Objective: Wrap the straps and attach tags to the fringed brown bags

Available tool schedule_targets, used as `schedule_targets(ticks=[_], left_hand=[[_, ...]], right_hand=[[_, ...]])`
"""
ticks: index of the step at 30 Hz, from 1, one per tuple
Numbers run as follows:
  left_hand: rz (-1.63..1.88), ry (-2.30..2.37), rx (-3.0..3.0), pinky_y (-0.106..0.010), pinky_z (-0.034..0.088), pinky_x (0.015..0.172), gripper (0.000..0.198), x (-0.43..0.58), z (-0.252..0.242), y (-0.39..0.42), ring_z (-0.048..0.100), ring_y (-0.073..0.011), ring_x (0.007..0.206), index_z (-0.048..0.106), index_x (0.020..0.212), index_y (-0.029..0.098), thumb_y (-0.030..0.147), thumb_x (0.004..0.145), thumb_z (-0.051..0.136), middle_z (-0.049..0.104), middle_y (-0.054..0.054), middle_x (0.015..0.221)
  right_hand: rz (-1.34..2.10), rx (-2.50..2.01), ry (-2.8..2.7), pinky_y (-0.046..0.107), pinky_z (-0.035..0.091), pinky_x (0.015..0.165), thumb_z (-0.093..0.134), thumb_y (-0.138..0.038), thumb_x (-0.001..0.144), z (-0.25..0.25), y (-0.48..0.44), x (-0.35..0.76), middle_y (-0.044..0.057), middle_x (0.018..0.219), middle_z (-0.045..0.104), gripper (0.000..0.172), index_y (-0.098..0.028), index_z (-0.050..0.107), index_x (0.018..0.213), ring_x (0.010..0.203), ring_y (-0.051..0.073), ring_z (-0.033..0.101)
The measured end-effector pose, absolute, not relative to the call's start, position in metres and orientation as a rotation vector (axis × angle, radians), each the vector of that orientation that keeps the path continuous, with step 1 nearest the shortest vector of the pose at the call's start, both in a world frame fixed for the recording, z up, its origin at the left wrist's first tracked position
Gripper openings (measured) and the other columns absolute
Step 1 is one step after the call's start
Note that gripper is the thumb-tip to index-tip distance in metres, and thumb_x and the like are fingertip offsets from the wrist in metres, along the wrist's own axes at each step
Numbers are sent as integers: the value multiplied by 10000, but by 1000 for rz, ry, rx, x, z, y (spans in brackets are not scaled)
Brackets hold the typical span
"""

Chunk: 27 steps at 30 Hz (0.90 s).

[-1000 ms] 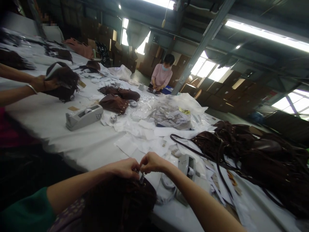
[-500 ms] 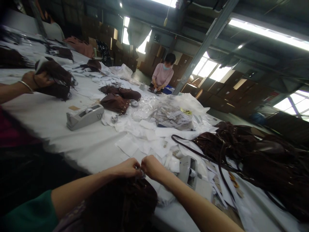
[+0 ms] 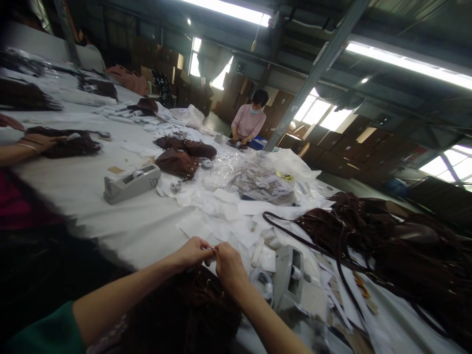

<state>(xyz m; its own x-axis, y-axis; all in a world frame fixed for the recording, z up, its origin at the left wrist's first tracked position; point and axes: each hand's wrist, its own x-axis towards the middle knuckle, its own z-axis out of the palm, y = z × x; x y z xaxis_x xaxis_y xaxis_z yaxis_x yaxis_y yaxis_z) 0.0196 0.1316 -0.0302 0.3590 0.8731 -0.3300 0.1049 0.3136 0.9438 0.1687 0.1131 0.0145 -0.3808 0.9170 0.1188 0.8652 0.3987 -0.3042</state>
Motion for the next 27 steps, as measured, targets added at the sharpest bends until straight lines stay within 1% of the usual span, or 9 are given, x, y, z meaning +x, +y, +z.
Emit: schedule_targets(ticks=[4, 7, 10, 14, 18, 21, 24, 26, 27], left_hand=[[666, 988, 997, -200, 207, 344, 261, 17, -30, 135, 362, -57, 329, 626, 618, 121, 376, 639, 678, 624, -27, 531], [686, 920, 850, -189, 195, 350, 212, 17, -32, 138, 349, -44, 339, 617, 603, 117, 317, 617, 686, 632, -39, 548], [700, 915, 780, -188, 219, 352, 227, 16, -33, 139, 352, -50, 346, 616, 608, 116, 338, 656, 618, 632, -53, 549], [726, 925, 769, -184, 240, 360, 299, 14, -28, 139, 373, -55, 358, 643, 665, 102, 384, 701, 551, 633, -60, 559], [709, 873, 837, -187, 229, 364, 314, 13, -27, 136, 375, -48, 372, 669, 728, 88, 391, 684, 597, 663, -74, 637], [698, 899, 950, -190, 231, 369, 361, 15, -32, 132, 382, -50, 378, 670, 780, 94, 439, 690, 620, 658, -58, 645], [725, 994, 1045, -194, 243, 374, 387, 17, -40, 129, 384, -51, 370, 660, 809, 98, 466, 693, 632, 655, -45, 645], [738, 991, 1068, -197, 226, 367, 402, 16, -46, 129, 363, -48, 361, 653, 841, 103, 476, 694, 636, 662, -45, 666], [739, 979, 1069, -196, 214, 365, 415, 16, -48, 129, 352, -45, 359, 650, 857, 105, 487, 695, 636, 666, -46, 679]], right_hand=[[251, -1450, -2303, 251, 439, 666, 387, -117, 929, 2, 104, 169, 59, 781, 588, 271, -144, 648, 862, 707, 160, 579], [234, -1427, -2240, 261, 446, 660, 357, -135, 945, -5, 97, 167, 55, 791, 555, 281, -139, 635, 987, 698, 161, 551], [167, -1390, -2260, 298, 451, 705, 363, -126, 939, -12, 94, 166, 68, 850, 561, 305, -148, 596, 1135, 756, 181, 541], [45, -1310, -2305, 364, 444, 768, 385, -101, 914, -23, 94, 172, 93, 963, 575, 410, -176, 499, 1301, 852, 216, 529], [42, -1323, -2219, 371, 453, 769, 368, -70, 892, -36, 89, 175, 81, 960, 571, 473, -220, 485, 1326, 842, 215, 528], [53, -1372, -2154, 369, 467, 765, 362, -61, 875, -40, 76, 171, 85, 968, 575, 503, -221, 477, 1337, 850, 217, 536], [90, -1399, -2114, 373, 470, 813, 413, -124, 879, -33, 66, 178, 83, 1013, 591, 493, -232, 450, 1359, 911, 217, 555], [91, -1470, -1951, 366, 466, 848, 452, -200, 883, -24, 63, 202, 82, 1036, 605, 473, -218, 449, 1356, 927, 207, 570], [69, -1535, -1812, 361, 463, 858, 461, -241, 882, -18, 61, 221, 86, 1046, 612, 451, -203, 478, 1331, 930, 205, 576]])
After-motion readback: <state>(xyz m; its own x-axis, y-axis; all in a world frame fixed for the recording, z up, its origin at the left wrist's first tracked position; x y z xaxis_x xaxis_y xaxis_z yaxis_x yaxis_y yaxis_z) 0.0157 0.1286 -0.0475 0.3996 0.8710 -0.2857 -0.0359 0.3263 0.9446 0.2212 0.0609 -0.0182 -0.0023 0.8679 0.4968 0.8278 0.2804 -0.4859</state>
